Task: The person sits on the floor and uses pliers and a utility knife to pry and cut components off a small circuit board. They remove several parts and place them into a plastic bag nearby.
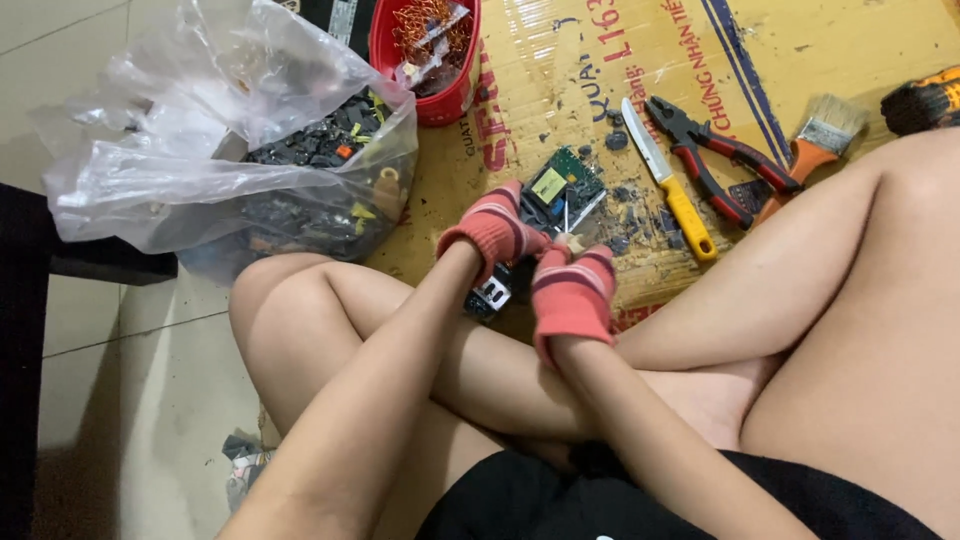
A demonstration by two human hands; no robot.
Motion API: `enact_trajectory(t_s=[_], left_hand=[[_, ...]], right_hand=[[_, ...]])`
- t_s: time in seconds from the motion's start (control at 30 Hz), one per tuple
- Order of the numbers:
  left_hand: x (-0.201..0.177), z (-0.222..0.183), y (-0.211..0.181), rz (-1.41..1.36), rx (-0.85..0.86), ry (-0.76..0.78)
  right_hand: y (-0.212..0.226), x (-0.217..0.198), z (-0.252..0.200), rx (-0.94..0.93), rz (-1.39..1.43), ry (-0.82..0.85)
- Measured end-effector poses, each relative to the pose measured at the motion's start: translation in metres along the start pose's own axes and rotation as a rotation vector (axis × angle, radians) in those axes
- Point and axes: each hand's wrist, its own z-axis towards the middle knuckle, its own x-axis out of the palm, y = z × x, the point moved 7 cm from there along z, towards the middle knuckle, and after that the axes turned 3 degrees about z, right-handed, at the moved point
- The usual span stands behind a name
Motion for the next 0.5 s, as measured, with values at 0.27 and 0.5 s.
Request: enact_trajectory(t_s=[0.27,0.5], left_hand=[[0.003,0.009,0.008,-0.074,0.008,0.01],[0.001,0.002,-0.004,-0.108,0.008,0.054]], right_hand=[[0.002,0.004,-0.003,0.054,0.132,-0.029],[0.035,-0.092,0.043,-0.223,-0.103,-0.086]])
